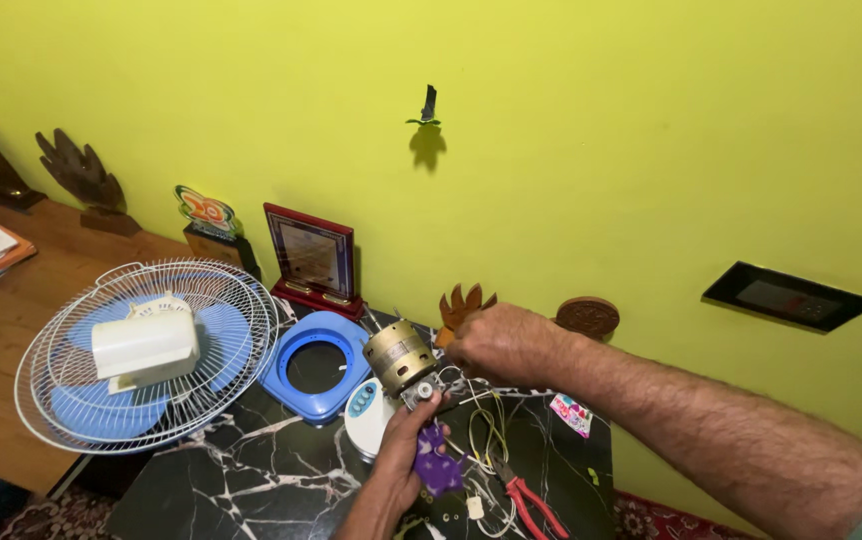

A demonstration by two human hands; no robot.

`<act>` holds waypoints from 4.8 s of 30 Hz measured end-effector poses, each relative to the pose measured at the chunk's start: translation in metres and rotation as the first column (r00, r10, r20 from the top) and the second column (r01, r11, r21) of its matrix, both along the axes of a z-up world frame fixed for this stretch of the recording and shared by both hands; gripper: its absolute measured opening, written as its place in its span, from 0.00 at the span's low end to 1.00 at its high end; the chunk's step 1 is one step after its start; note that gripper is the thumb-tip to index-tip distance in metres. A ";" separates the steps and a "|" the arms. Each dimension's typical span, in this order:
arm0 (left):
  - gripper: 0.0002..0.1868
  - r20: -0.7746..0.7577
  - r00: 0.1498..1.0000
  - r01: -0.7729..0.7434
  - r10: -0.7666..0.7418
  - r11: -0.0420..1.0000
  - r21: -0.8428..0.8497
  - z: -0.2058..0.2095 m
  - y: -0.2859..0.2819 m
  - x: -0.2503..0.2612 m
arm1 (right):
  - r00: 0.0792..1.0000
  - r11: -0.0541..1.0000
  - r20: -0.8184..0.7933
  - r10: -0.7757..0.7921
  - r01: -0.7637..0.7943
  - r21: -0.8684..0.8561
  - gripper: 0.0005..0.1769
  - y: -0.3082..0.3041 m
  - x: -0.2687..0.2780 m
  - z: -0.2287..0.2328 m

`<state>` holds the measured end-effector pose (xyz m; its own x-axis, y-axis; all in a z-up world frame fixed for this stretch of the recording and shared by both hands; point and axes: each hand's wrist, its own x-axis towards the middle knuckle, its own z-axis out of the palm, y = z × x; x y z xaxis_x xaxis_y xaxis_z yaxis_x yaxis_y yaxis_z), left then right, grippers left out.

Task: The person wipes a disassembled fan motor and base with a purple cloth, then uses a screwdriver to tighten screws on the fan base. The person handles the motor and base repeatedly while cleaning and adjusting.

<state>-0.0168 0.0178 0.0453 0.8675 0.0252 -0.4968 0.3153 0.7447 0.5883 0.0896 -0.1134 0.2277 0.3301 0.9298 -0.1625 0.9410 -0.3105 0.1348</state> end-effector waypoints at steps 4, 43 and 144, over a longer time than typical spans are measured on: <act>0.22 0.016 1.000 -0.001 -0.001 0.997 0.073 -0.005 0.000 -0.004 | 0.980 0.993 0.162 0.116 -0.110 -0.045 0.13 0.002 -0.003 -0.003; 0.17 0.080 0.997 0.007 -0.015 0.994 0.105 -0.009 -0.001 -0.004 | 0.987 0.882 0.120 -0.104 0.147 -0.448 0.13 0.010 -0.028 0.008; 0.63 -0.042 0.526 -0.335 -0.849 -0.253 0.908 0.080 0.119 0.070 | 0.364 0.393 -0.853 -0.373 0.895 0.210 0.18 0.050 0.063 -0.180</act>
